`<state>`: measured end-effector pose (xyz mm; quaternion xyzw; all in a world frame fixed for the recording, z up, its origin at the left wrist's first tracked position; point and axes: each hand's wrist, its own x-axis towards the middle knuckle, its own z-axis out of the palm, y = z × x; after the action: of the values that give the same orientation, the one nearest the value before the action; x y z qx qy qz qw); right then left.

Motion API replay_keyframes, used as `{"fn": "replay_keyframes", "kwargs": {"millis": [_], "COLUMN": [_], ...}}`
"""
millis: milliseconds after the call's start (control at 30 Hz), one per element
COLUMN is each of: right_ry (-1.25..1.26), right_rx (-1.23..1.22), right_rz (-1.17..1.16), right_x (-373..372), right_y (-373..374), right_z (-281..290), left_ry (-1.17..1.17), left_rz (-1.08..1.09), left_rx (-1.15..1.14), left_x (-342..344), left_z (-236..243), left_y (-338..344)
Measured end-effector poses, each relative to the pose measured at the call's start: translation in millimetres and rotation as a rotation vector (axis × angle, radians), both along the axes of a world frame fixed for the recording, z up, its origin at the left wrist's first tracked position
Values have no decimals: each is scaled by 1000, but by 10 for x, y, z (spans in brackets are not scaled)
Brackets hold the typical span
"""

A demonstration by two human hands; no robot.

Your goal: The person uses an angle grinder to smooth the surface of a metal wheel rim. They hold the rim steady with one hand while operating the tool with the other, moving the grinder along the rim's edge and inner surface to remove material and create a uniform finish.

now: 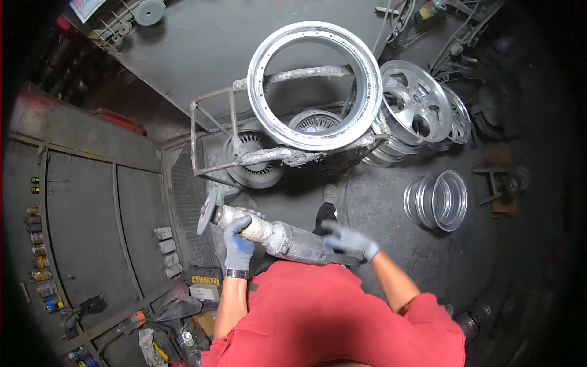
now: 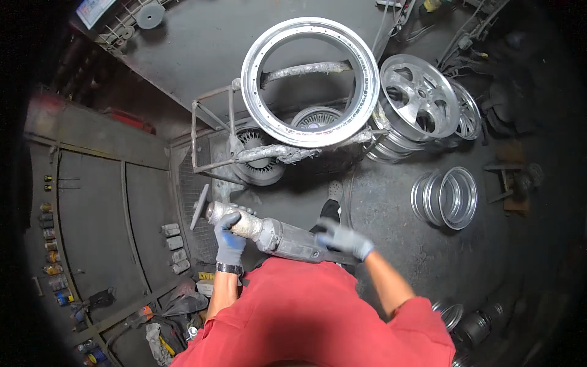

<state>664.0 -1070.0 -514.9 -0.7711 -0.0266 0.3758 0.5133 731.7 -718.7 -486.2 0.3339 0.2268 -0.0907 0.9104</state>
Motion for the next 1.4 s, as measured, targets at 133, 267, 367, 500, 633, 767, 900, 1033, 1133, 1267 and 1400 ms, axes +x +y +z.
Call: {"fn": "replay_keyframes", "kwargs": {"millis": [133, 267, 367, 500, 633, 767, 900, 1033, 1133, 1267, 1400], "right_ry": [40, 65, 96, 166, 267, 216, 201, 116, -37, -30, 54], "right_rx": [45, 75, 111, 377, 421, 282, 52, -246, -362, -473, -481], "right_rz": [-304, -438, -445, -629, -765, -818, -766, -617, -504, -455, -535], "right_x": [-793, -1033, -1066, -1184, -1133, -929, -700, -413, -282, -142, -39], "right_y": [475, 372, 207, -56, -312, -692, -1177, -1596, -1839, -1973, -1849], "right_z": [94, -21, 583, 1248, 1610, 1655, 1680, 1925, 1989, 2163, 2313], "left_ry": [19, 135, 242, 238, 251, 301, 330, 306, 213, 227, 161], "left_rz": [-90, -59, -190, -396, -575, -562, -504, -486, -449, -403, -398], "left_rx": [-31, 96, 6, -188, -343, -324, -361, -440, -622, -699, -745], "left_x": [45, 345, 591, 863, 1099, 1235, 1361, 1454, 1525, 1594, 1627], "left_z": [-102, -152, 29, 109, -102, -151, -273, -198, -236, -199, -326], "left_y": [-29, -433, -776, -1407, -2084, -2642, -3059, -3464, -3677, -3866, -3998]}}
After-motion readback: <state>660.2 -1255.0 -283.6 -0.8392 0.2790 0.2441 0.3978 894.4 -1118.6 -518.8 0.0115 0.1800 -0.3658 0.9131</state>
